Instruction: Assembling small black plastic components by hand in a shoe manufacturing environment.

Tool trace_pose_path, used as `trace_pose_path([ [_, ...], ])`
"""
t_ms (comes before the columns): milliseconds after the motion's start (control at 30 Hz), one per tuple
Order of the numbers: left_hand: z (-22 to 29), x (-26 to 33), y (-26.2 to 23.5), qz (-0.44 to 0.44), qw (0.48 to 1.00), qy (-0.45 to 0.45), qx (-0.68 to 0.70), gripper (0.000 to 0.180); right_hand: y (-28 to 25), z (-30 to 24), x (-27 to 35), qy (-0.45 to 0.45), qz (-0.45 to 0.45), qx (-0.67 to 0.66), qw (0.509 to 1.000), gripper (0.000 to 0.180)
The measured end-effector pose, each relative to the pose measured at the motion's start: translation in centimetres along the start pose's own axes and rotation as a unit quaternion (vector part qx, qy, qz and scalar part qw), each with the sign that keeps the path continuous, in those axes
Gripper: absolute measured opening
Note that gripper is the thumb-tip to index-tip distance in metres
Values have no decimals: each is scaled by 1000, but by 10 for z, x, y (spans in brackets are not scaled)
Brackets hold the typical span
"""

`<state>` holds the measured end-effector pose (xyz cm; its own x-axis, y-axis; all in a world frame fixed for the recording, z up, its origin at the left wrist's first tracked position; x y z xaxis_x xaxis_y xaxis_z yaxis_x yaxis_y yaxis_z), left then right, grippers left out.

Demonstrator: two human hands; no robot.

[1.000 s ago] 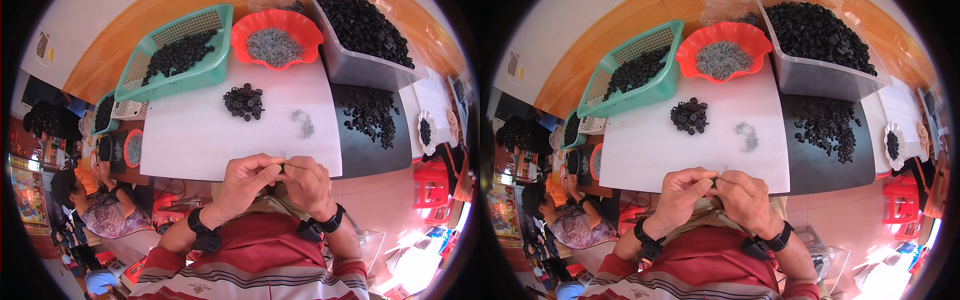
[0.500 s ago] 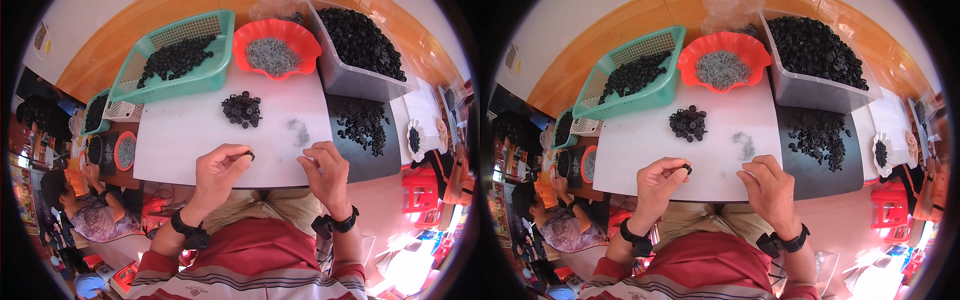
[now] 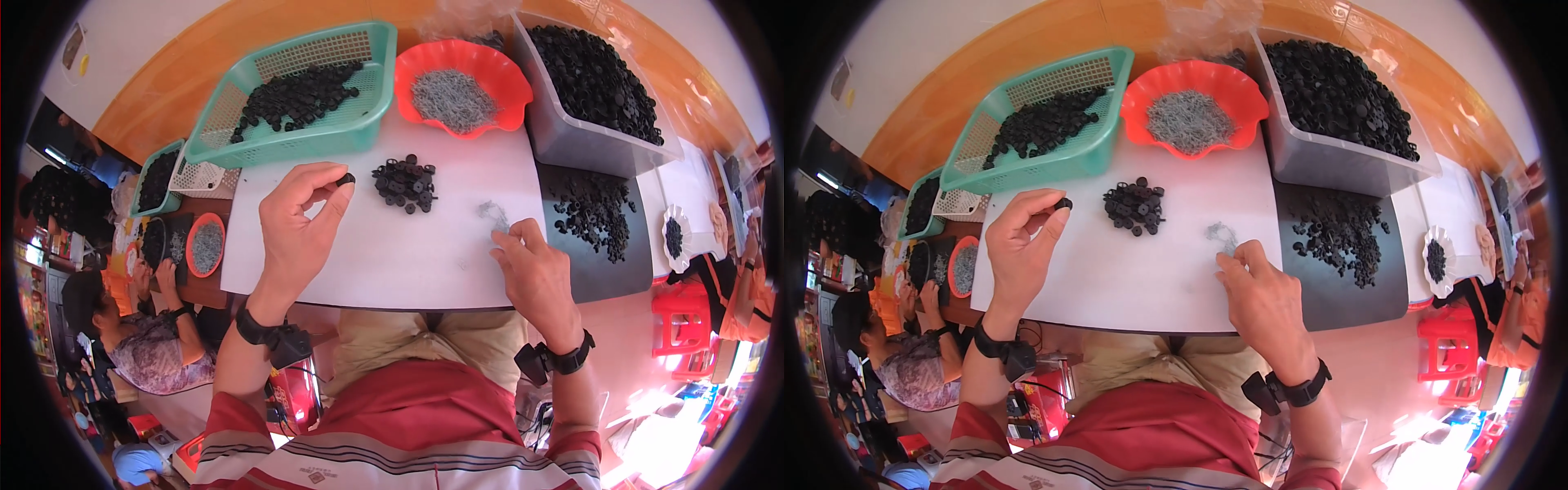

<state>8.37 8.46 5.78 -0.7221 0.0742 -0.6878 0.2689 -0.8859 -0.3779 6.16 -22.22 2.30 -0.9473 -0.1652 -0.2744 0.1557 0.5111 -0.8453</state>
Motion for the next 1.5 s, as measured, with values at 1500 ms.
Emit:
trace_pose_path([
  [1500,-16,9,-18,23,994,-26,-103,18,7,12,-8,-87,-47,-27,995,13],
])
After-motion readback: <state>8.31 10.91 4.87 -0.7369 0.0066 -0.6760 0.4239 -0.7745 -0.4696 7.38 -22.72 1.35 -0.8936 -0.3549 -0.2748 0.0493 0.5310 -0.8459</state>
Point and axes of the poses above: each hand's wrist, its own x-axis away from the middle knuckle, its own y-axis out of the palm, z = x × y, the point moved 1 cm from there along -x, towards the middle knuckle, and after that the axes turned 14 degrees about y, right-handed, at the moved point
